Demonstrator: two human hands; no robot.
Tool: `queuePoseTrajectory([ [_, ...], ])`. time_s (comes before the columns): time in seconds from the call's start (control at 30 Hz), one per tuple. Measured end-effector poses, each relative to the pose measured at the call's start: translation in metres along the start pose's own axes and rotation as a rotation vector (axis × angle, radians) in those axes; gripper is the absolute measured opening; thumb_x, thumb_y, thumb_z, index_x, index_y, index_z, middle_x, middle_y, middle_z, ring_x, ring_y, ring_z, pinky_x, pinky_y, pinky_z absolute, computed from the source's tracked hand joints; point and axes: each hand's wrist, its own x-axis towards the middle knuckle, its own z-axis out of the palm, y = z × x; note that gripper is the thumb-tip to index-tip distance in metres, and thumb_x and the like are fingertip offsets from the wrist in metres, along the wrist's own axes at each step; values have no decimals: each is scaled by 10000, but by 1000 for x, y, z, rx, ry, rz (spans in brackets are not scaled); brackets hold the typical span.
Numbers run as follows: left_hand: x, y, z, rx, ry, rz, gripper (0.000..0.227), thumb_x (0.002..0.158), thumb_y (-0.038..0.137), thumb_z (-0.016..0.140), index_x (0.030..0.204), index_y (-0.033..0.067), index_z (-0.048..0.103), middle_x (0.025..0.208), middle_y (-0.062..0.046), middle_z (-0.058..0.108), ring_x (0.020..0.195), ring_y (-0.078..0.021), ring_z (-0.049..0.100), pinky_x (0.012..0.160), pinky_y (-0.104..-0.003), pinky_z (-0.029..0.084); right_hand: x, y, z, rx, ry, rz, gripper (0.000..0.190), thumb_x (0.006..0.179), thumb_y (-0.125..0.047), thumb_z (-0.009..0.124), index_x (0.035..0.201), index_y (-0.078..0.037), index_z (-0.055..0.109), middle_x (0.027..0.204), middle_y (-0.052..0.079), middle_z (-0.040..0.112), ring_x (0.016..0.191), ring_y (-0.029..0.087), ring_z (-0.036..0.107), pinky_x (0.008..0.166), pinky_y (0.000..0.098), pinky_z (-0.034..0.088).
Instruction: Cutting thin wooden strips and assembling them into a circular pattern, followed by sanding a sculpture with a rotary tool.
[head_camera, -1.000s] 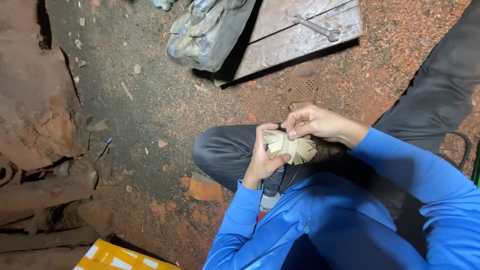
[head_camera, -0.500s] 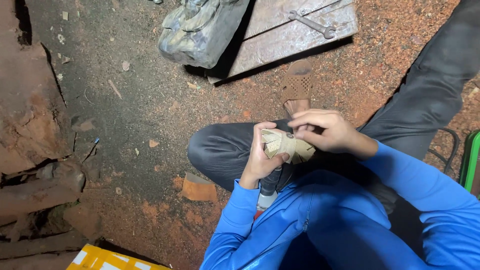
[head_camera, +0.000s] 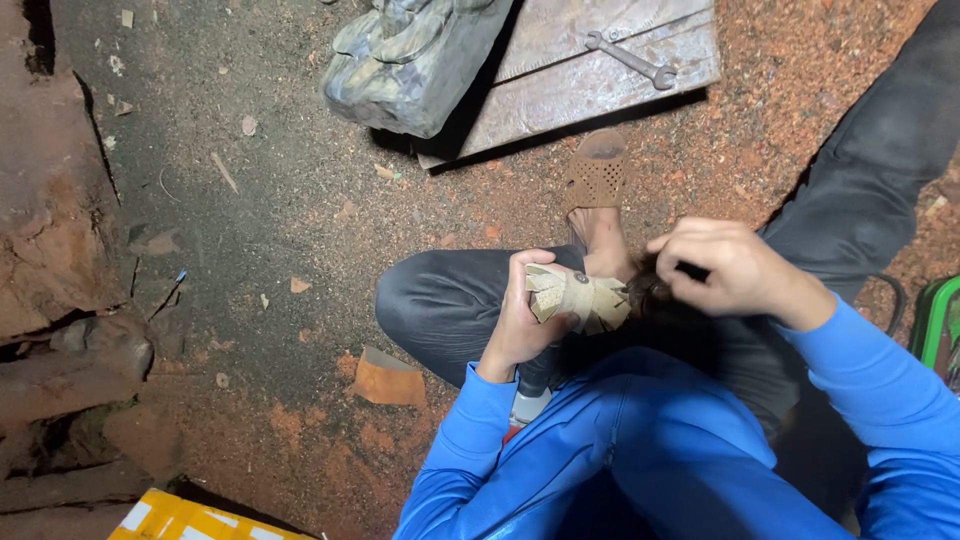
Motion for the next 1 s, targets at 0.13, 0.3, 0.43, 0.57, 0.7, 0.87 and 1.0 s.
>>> queuePoseTrajectory([
  [0.13,0,0,-2,0,-16,-25,784,699,207,896,1323,70,441,1124,-128,741,1067,-275,700,927,-437,536,10,-9,4,105,-3,-5,65,894,-204,718,880,-142,729,906,47,771,731,284,697,647,411,566],
  [0.3,-1,1,-5,7,-32,-33,784,705,201,898,1325,70,436,1127,-127,741,1075,-292,700,941,-440,532,12,-9,24,85,-53,-4,124,913,-207,679,794,-203,716,895,-43,772,731,231,692,642,371,556],
  [0.43,0,4,-6,45,-34,-37,789,695,219,895,1321,84,434,1142,-128,736,1092,-307,699,949,-453,534,12,-5,16,84,-105,-15,133,840,-178,717,733,-183,639,800,-6,721,726,258,678,634,391,552],
  [0.57,-1,13,-6,23,-52,45,790,678,-20,796,1336,74,368,1179,-145,640,1048,-279,659,970,-388,546,2,24,-31,-423,-303,394,65,670,-193,668,701,-139,651,749,12,708,684,266,673,671,380,545],
  [0.7,-1,14,-5,-6,-58,20,761,674,-30,741,1328,78,366,1172,-146,628,1035,-274,648,952,-384,545,31,109,-49,-1043,-473,690,444,994,-516,482,960,-193,785,911,87,797,806,328,778,769,402,633],
  [0.87,-2,21,-3,22,-27,-59,753,649,9,729,1312,95,382,1173,-138,629,1056,-279,641,977,-391,524,116,215,-21,-1028,203,208,147,946,-188,733,1090,-164,717,747,25,687,700,192,691,587,324,574],
  [1.0,-3,24,-5,31,-5,-67,764,645,3,733,1322,98,391,1179,-130,631,1023,-262,635,938,-372,530,159,251,2,-994,303,102,136,931,-222,740,1056,-171,721,740,65,688,670,267,666,590,379,541],
])
